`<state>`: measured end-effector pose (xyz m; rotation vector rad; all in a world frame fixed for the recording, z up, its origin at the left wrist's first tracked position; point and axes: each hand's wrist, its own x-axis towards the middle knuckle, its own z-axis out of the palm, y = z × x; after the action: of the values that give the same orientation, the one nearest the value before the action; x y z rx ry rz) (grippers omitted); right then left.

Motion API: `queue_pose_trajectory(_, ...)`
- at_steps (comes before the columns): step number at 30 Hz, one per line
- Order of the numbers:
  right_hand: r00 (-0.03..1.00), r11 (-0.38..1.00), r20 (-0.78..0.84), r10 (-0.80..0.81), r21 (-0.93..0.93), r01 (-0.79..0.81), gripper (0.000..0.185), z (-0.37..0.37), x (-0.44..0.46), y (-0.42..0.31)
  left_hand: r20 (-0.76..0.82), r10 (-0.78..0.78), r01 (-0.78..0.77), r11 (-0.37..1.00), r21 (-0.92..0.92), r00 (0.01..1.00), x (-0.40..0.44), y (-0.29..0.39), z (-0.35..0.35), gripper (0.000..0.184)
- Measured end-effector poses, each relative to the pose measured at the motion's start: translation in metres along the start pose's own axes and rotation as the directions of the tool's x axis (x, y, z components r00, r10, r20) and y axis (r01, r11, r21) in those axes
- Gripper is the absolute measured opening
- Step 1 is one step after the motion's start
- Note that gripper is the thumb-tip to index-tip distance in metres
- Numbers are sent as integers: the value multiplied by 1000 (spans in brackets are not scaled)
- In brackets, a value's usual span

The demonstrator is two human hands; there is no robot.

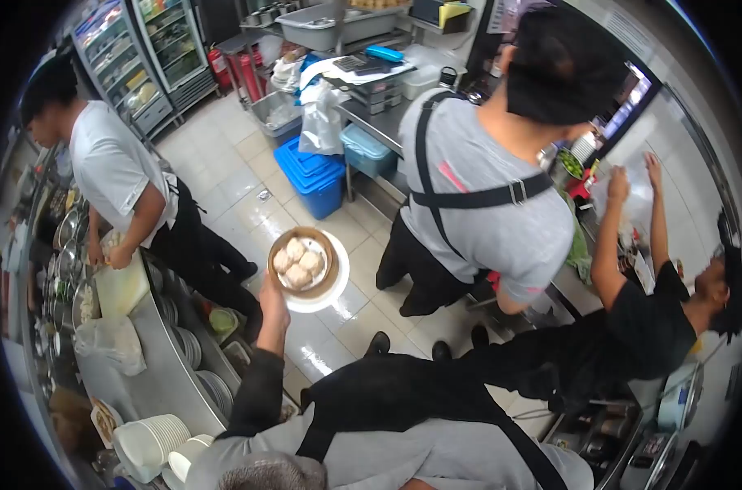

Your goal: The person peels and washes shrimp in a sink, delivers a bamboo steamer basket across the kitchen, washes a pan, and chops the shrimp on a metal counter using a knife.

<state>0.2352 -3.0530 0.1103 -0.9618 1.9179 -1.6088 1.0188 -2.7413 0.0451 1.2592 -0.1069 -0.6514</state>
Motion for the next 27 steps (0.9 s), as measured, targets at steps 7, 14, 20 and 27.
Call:
queue_pose_trajectory(7, 980, 983, 76, 182, -51, -179, 23, 33, -105, 127, 35, 93, -97, 989, 116, 995, 149, -4, 61, 46)
queue_pose_trajectory(14, 555, 613, 267, 788, -417, -671, 23, 55, -409, 251, 351, 142, -176, 982, 67, 925, 293, -22, 178, 44)
queue_pose_trajectory(20, 517, 526, 151, 842, -439, -728, 25, 92, -549, 167, 328, 123, -196, 960, 200, 937, 380, -48, 294, 44)
queue_pose_trajectory(27, 654, 624, 55, 754, -369, -689, 27, 128, -608, 93, 375, 51, -134, 971, 198, 925, 420, -110, 383, 54)
